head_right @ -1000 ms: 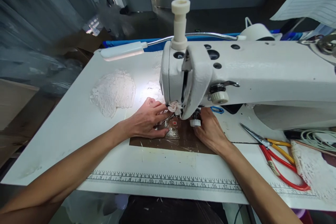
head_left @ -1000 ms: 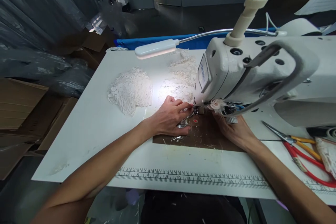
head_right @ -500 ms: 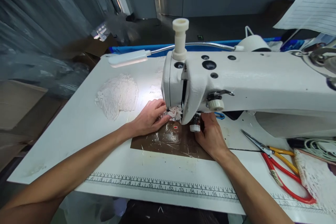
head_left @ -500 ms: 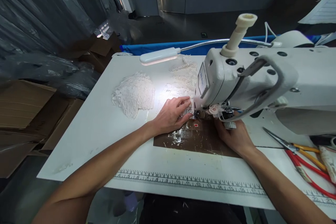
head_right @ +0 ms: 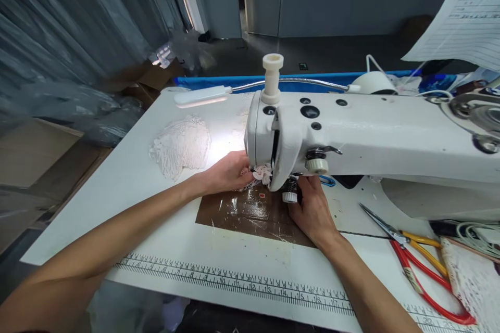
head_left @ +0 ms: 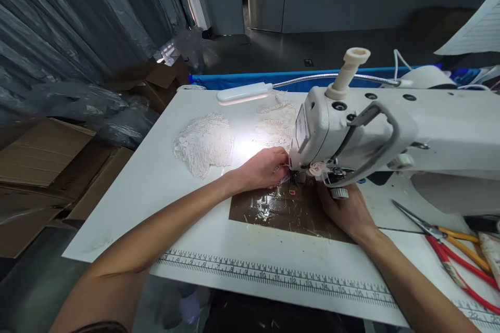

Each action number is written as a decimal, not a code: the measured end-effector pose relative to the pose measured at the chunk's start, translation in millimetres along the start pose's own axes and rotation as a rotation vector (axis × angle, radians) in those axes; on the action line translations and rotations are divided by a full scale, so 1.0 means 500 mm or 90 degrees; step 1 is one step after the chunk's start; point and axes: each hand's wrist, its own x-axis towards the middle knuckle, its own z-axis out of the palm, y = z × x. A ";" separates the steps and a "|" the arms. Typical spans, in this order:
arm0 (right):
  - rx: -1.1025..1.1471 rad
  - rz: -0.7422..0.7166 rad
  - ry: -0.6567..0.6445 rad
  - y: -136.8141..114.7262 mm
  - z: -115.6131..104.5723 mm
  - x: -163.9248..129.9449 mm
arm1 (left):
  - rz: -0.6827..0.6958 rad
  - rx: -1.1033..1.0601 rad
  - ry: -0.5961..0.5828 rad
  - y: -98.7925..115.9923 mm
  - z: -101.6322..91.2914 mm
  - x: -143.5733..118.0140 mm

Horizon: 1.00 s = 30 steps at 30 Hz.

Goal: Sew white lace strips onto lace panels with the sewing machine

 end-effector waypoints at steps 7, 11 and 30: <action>-0.006 -0.043 0.033 -0.001 0.005 -0.001 | -0.020 0.041 0.021 -0.011 0.033 0.004; -0.027 -0.036 0.048 -0.003 0.005 -0.005 | -0.015 0.004 0.032 -0.017 0.026 0.007; -0.037 -0.032 0.011 0.009 0.009 -0.009 | 0.017 0.164 0.018 -0.003 0.031 0.000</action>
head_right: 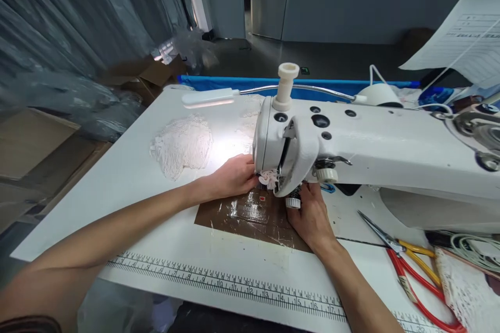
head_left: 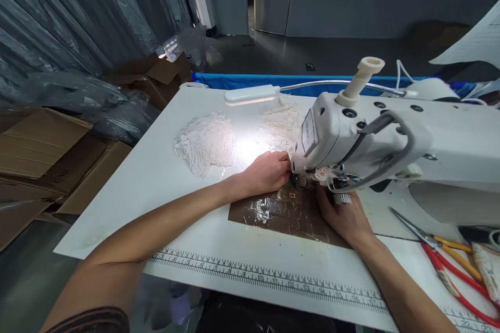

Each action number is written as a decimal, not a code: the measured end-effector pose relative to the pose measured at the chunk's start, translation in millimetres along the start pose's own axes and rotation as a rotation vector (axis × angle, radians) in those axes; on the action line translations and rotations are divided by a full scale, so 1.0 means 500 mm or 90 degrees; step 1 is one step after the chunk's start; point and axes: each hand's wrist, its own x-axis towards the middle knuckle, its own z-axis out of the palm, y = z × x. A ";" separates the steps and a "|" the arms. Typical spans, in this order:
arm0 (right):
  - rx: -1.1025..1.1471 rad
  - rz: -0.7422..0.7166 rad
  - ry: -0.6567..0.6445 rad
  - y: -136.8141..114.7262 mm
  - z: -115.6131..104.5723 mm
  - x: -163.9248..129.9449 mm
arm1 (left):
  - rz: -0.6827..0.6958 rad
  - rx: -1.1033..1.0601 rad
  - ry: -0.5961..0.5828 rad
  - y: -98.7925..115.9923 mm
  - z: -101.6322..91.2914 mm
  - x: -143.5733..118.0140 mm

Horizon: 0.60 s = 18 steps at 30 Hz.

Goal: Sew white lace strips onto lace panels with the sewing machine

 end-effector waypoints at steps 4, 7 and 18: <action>0.005 -0.011 0.007 0.004 0.000 -0.001 | -0.008 -0.014 0.022 0.000 0.005 0.006; -0.008 -0.016 0.007 0.005 0.001 -0.002 | -0.028 -0.090 0.022 0.008 -0.033 -0.014; -0.006 -0.016 0.010 0.014 0.021 -0.006 | -0.035 -0.189 -0.094 -0.075 -0.130 0.032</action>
